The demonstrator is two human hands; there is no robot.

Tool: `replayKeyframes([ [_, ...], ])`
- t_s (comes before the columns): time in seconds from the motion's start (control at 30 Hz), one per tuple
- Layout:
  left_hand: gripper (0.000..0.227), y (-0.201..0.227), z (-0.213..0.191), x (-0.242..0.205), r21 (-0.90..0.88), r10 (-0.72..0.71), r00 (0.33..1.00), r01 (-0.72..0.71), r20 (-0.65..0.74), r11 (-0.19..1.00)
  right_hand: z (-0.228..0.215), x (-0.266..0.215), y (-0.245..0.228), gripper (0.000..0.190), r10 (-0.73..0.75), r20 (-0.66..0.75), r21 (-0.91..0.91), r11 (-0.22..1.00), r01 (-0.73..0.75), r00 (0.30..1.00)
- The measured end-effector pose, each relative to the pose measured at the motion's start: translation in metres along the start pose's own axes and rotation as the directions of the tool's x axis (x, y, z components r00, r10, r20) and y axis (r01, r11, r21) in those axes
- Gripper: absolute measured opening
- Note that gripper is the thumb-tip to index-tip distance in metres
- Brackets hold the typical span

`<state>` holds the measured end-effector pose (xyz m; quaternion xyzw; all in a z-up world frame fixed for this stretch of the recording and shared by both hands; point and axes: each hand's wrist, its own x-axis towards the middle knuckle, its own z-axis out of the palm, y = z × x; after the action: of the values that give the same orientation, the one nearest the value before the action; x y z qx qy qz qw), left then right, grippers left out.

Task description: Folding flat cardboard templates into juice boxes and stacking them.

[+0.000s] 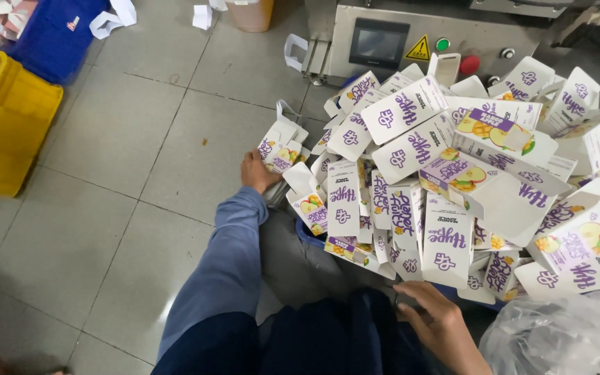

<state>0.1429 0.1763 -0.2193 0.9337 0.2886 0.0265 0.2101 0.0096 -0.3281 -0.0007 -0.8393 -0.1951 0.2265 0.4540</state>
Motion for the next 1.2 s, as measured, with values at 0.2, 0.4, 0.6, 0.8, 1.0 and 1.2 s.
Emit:
replayKeyframes([
  [0.2,0.116,0.000,0.010,0.006,-0.023,-0.036,0.994,0.034,-0.101,0.999,0.003,-0.004,-0.006,0.041,-0.123,-0.016,-0.053,0.991,0.122,0.992],
  [0.4,0.112,0.008,-0.002,0.003,-0.017,-0.087,0.993,0.086,-0.082,0.996,0.005,-0.009,0.005,0.041,-0.061,0.005,-0.090,0.994,0.062,0.998],
  [0.6,0.106,0.045,-0.057,-0.016,-0.168,-0.217,0.971,0.231,0.097,0.958,0.010,-0.007,0.011,0.041,-0.087,0.013,-0.133,0.987,0.088,0.996],
  [0.8,0.089,0.047,-0.093,-0.017,-0.377,-0.292,0.951,0.309,0.103,0.873,0.007,-0.007,0.006,0.041,-0.052,0.047,-0.153,0.986,0.059,0.998],
  [1.0,0.054,0.039,-0.136,-0.024,-0.668,-0.187,0.975,0.059,-0.121,0.742,0.009,-0.003,0.012,0.044,-0.070,0.050,-0.167,0.983,0.077,0.996],
  [1.2,0.104,0.115,-0.195,-0.123,-0.648,0.129,0.991,-0.128,-0.047,0.751,0.007,0.005,-0.008,0.040,-0.179,-0.024,-0.080,0.981,0.177,0.983],
])
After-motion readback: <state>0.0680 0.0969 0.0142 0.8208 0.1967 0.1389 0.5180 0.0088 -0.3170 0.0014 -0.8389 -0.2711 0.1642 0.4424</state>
